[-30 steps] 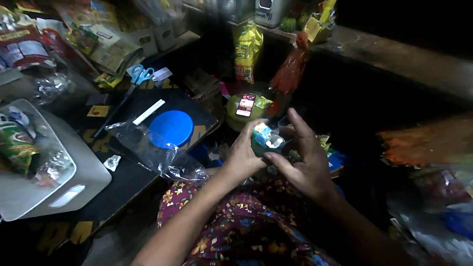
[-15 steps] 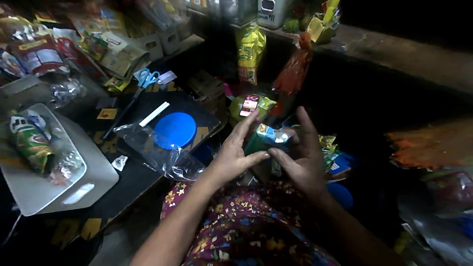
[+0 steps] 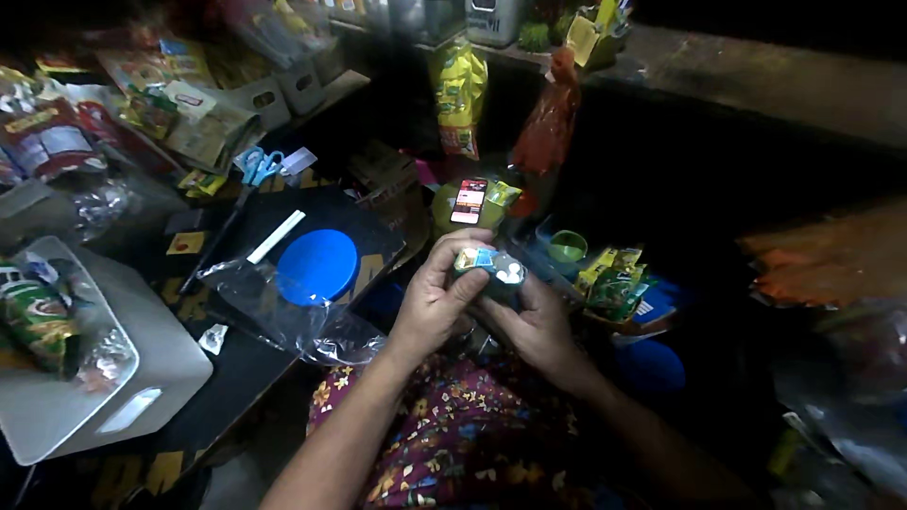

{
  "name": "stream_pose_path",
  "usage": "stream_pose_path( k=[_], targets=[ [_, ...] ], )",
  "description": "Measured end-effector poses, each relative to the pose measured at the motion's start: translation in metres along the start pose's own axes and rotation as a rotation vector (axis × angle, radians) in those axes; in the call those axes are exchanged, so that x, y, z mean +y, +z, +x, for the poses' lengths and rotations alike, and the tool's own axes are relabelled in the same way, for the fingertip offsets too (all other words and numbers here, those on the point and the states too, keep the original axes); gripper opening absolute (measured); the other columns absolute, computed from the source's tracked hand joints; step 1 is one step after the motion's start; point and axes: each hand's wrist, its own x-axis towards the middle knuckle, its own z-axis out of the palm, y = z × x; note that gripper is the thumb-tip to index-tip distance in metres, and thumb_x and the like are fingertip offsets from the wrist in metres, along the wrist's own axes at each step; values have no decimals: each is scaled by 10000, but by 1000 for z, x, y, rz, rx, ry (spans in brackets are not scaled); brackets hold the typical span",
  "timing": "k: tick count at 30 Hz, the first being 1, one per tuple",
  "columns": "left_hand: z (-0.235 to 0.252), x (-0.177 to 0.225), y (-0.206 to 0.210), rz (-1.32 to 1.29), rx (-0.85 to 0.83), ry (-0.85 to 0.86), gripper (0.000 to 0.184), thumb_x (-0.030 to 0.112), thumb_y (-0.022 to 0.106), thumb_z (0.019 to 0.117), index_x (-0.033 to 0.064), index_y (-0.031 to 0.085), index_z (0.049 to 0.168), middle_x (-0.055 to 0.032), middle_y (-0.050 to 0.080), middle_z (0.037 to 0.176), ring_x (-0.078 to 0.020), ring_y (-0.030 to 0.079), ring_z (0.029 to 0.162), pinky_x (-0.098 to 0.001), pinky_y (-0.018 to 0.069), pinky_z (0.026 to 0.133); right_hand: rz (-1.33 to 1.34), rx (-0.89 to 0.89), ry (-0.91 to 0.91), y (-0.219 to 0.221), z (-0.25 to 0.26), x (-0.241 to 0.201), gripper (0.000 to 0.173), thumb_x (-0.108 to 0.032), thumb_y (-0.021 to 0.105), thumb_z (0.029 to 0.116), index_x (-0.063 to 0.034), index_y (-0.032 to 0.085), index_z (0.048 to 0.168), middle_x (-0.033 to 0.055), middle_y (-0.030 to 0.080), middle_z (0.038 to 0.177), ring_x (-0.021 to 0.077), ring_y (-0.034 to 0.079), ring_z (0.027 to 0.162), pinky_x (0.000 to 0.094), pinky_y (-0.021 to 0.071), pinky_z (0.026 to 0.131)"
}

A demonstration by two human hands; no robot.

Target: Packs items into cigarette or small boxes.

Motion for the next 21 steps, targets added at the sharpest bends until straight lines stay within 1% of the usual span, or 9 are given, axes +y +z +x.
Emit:
stream_pose_path(
  k=[2,5,7,9,12,14,16,19,21],
  targets=[
    [1,0,0,-57,-14,-9,222,342,639,1002,180,652,1153,56,583,1339,-54,585,1188,-258,538,960,-11,24,-31,1,-1,3,342,-146,715,922,10,675,1223,86,712,1126,52,672,1030,241,563,914],
    [1,1,-1,-85,-83,-40,494,481,619,983,172,552,1362,63,539,1412,-37,577,1188,-248,532,956,21,-8,-22,0,-2,5,435,-156,722,929,6,623,1321,93,689,1206,56,660,1081,247,554,952],
    [2,0,-1,-79,-90,-34,388,476,591,1001,182,640,1250,58,541,1429,-64,544,1263,-282,508,1011,20,14,-41,1,-2,7,325,-115,722,909,29,675,1197,95,715,1114,58,679,1022,244,570,914],
    [2,1,-1,-56,-88,-26,329,473,572,1012,188,704,1112,51,546,1420,-84,510,1312,-294,489,1043,7,20,-43,0,-3,7,355,-131,740,895,21,670,1208,96,708,1134,63,675,1032,250,571,908],
    [2,7,-2,79,-218,-16,554,569,489,1017,147,650,1337,-7,412,1544,-57,492,1305,-244,493,1017,35,-60,55,-5,-5,1,593,-214,764,885,26,545,1382,81,667,1235,24,635,1101,221,537,958],
    [1,11,-1,163,-327,-10,869,745,421,948,112,435,1542,-58,313,1616,-44,487,1311,-235,494,1017,292,-76,189,-10,-4,0,560,-211,801,840,-9,595,1320,2,702,1135,-18,656,1016,185,554,908],
    [-1,16,0,206,-320,-12,1057,836,368,894,57,270,1600,-94,297,1630,-69,487,1326,-276,486,1047,831,-62,361,-12,2,10,454,-181,857,775,-109,689,1192,-4,751,1034,73,712,933,266,604,836],
    [0,25,-7,272,-243,23,1077,825,342,910,10,225,1603,-111,240,1674,-150,301,1504,-386,300,1221,1302,-237,296,-15,5,37,444,-236,845,782,-206,737,1212,16,739,1160,165,701,1088,354,582,941],
    [1,27,-11,280,-210,48,1075,823,358,907,-9,269,1581,-116,270,1663,-170,288,1516,-393,290,1229,1270,-355,215,-14,6,47,372,-259,824,811,-201,745,1170,10,733,1146,147,699,1057,315,585,905]
  ],
)
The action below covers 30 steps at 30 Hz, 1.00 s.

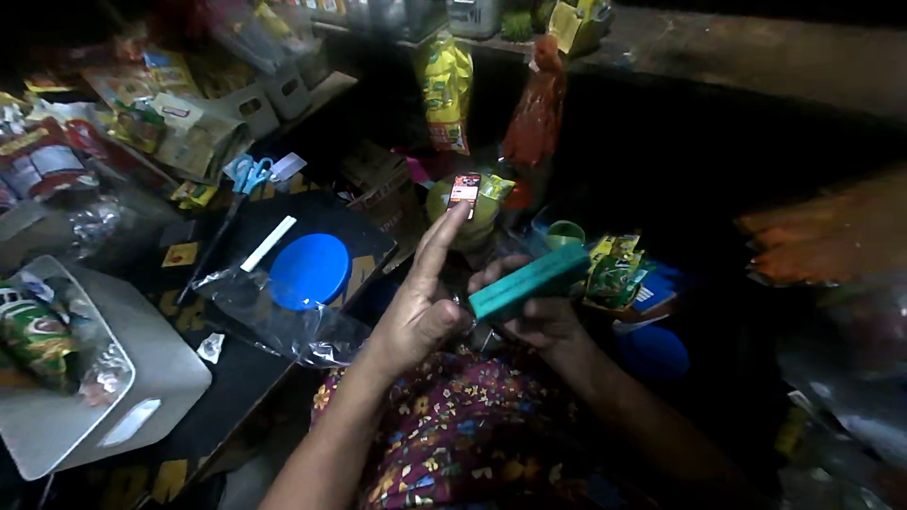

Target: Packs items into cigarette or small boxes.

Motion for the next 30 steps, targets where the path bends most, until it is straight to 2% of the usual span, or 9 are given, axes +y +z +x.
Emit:
stream_pose_path(
  k=[3,6,9,13,16,19,24,27,30],
  targets=[
    [-1,-3,-1,5,1,16,1038,813,361,916,-18,359,1538,-116,326,1631,-178,333,1490,-400,320,1214,-164,78,11,-12,2,0,354,-292,837,790,-191,753,1120,1,738,1088,104,700,958,265,589,806],
    [-1,-7,-2,10,8,3,1005,803,382,919,-8,423,1511,-113,377,1603,-168,382,1459,-393,339,1201,-229,17,-27,-11,6,-7,310,-294,827,820,-188,755,1102,0,738,1098,107,695,990,271,583,842],
    [0,-8,4,18,25,-54,944,760,474,918,13,456,1495,-91,425,1569,-137,435,1411,-354,396,1159,-376,150,2,-8,6,-10,327,-209,837,797,-125,734,1096,-8,731,1044,91,685,950,266,583,822],
    [2,-4,8,120,75,-105,559,373,729,902,43,633,1343,-99,491,1520,-143,441,1422,-294,436,1126,-709,310,63,18,6,-17,327,29,794,766,-35,693,1070,-41,738,954,11,692,908,222,589,848],
    [1,-4,4,231,100,-88,339,196,743,872,80,729,1190,-117,559,1452,-199,420,1448,-305,403,1153,-959,165,-93,17,11,-16,387,31,761,757,29,664,1132,12,702,1066,-6,654,966,183,557,866],
    [0,-2,-2,271,105,-90,292,171,745,862,59,731,1131,-59,605,1332,-103,518,1318,-226,458,1073,-1076,123,-178,20,15,-14,387,61,772,741,78,655,1109,109,682,1111,47,652,998,182,541,883],
    [-3,-1,-12,235,125,-58,226,124,718,894,30,714,1100,-4,682,1165,-61,627,1153,-226,518,1007,-1110,184,-167,32,19,-8,416,10,802,782,41,671,1176,104,685,1129,63,665,1012,197,556,888],
    [-6,-1,-18,154,168,-57,217,109,716,910,39,712,1115,25,681,1144,-30,653,1045,-196,559,905,-1130,206,-220,35,17,-9,508,-40,813,789,21,652,1267,115,662,1214,103,641,1108,238,548,941],
    [-8,0,-24,69,185,-60,204,150,734,917,98,722,1114,73,683,1148,-23,660,1030,-194,568,888,-1194,225,-326,35,10,-16,501,-108,789,822,-2,643,1290,94,655,1237,92,629,1127,236,548,944]
  ],
)
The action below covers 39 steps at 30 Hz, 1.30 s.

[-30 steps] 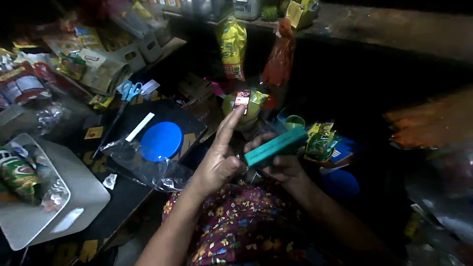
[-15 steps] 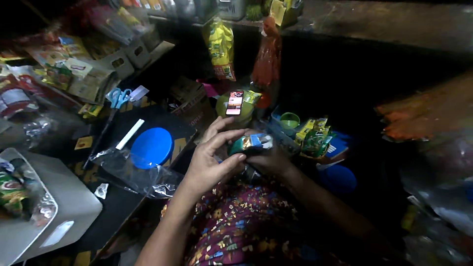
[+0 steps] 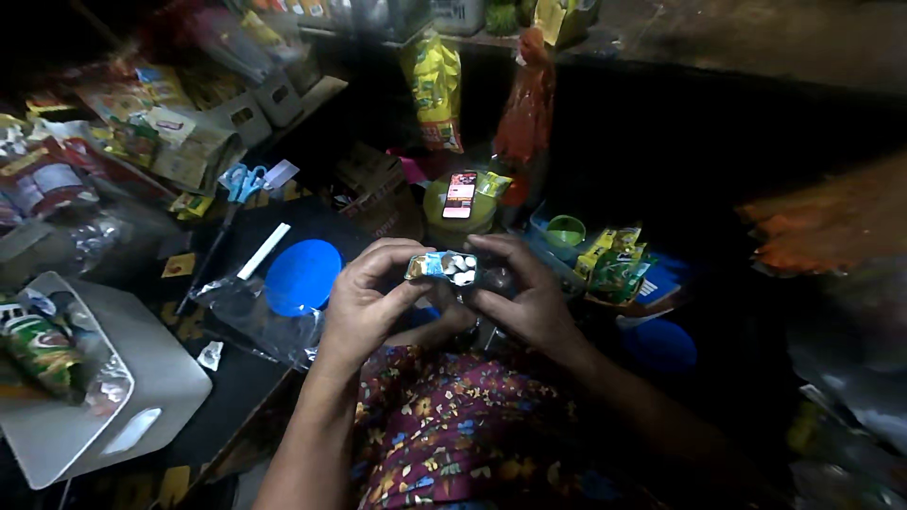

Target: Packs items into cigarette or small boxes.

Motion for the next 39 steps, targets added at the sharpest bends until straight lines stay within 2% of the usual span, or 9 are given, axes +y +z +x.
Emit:
stream_pose_path(
  k=[5,8,11,15,21,24,29,33,39],
  targets=[
    [1,-4,0,1,-13,56,55,160,697,944,127,728,976,77,701,1061,-31,668,1006,-203,568,885,-61,4,-166,-6,1,-10,339,-98,769,846,-13,701,1168,69,686,1127,93,628,1090,211,532,930],
    [2,-5,2,22,-40,94,77,152,650,974,119,707,935,80,691,1022,-5,659,957,-172,561,845,-44,0,-164,-5,0,-11,306,-89,769,864,-9,709,1153,62,694,1102,71,647,1050,193,553,898],
    [1,-4,4,35,-41,64,89,161,645,986,96,703,969,74,681,1012,8,646,939,-164,549,836,-35,10,-147,-4,-3,-11,284,-107,762,883,4,700,1136,69,693,1087,58,658,1015,184,561,872],
    [-1,-1,4,-30,-61,6,232,133,697,933,94,671,1161,69,710,1078,-17,681,955,-197,579,852,-95,10,-169,-4,-3,-13,267,-113,751,890,-7,706,1131,74,698,1093,64,655,1028,187,556,876],
    [-1,-3,6,-48,-90,63,98,186,621,1008,138,696,1050,99,688,1051,10,652,963,-178,556,859,-59,25,-135,-2,-4,-12,280,-88,750,885,17,696,1139,77,689,1064,33,644,928,148,549,799],
    [-3,-3,6,-60,-108,53,113,193,622,1012,122,702,1047,77,693,1083,-7,653,1007,-193,555,888,-47,39,-138,-3,-7,-9,267,-75,741,887,10,693,1135,76,688,1082,45,653,964,163,559,825],
    [-3,-8,11,-60,-53,61,115,119,709,918,62,715,1018,12,713,1088,-60,677,1024,-227,574,899,-82,43,-195,-4,-11,-4,204,-70,674,936,-51,689,1138,48,678,1118,91,634,1097,236,546,946],
    [-3,-8,15,-48,-43,106,86,136,687,949,51,695,955,9,708,1016,-58,680,984,-237,577,893,-78,30,-199,-7,-14,-5,204,-88,651,960,-63,676,1161,34,674,1147,76,634,1110,226,552,941],
    [-3,-4,20,-36,-28,218,90,80,677,942,-4,686,910,-38,708,991,-81,680,1025,-248,559,945,-13,37,-163,-8,-15,-8,225,-102,669,963,-125,677,1187,-18,664,1179,57,635,1114,224,564,928]
  ],
)
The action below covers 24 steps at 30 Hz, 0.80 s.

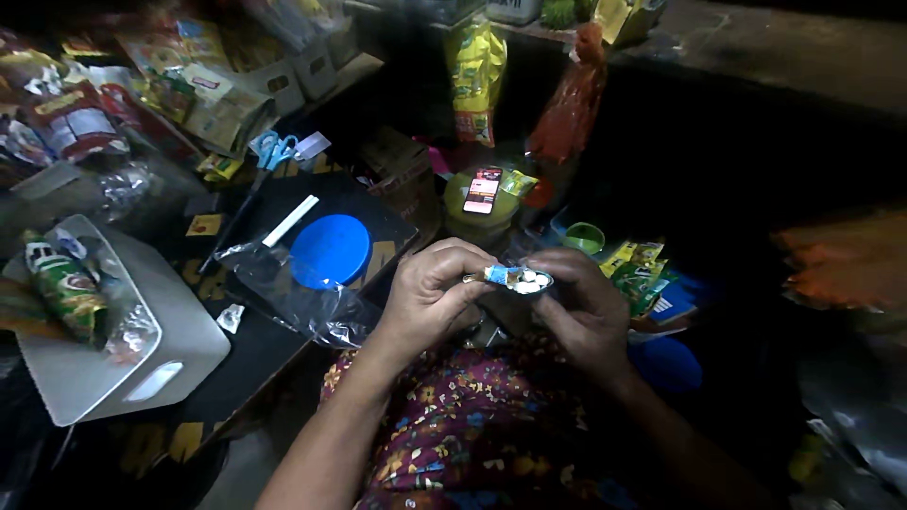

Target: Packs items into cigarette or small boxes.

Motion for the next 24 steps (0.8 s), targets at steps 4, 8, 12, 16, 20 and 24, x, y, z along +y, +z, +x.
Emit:
stream_pose_path(
  k=[4,8,12,16,20,24],
  targets=[
    [0,3,1,12,8,35,94,66,675,944,-20,676,905,-58,708,995,-89,681,1028,-252,560,946,30,12,-1,-1,-1,-3,302,-80,703,918,-153,680,1210,-33,666,1188,61,642,1106,227,572,920],
    [0,4,3,22,-1,50,96,51,673,939,-37,678,900,-83,711,982,-109,689,1019,-267,563,947,13,6,-28,-2,0,-8,299,-117,715,930,-172,673,1221,-52,665,1198,56,636,1121,221,561,937],
    [-1,4,3,10,-5,3,89,53,702,919,-33,692,945,-68,712,1006,-78,681,1003,-227,566,909,-8,13,-25,-3,0,-10,260,-139,710,942,-161,685,1200,-52,671,1177,57,633,1127,227,558,951],
    [-1,8,0,-17,-84,-73,362,119,749,888,-44,643,1192,-68,664,1181,-60,638,1101,-214,551,946,-91,19,-63,-5,1,-9,225,-135,699,954,-144,684,1178,-38,674,1159,63,634,1124,226,560,943],
    [1,18,-1,111,-125,-168,436,278,711,918,-17,653,1233,-79,595,1258,-60,590,1147,-184,530,934,-270,20,-144,-7,2,-10,205,-101,678,948,-118,663,1152,-6,663,1125,74,612,1127,222,526,964],
    [6,28,3,156,-60,-331,267,143,751,887,35,688,1123,-53,610,1131,-31,651,875,-155,577,690,-411,11,-214,-7,2,-12,179,-100,665,952,-102,662,1131,27,658,1097,106,601,1109,230,493,972]
  ],
)
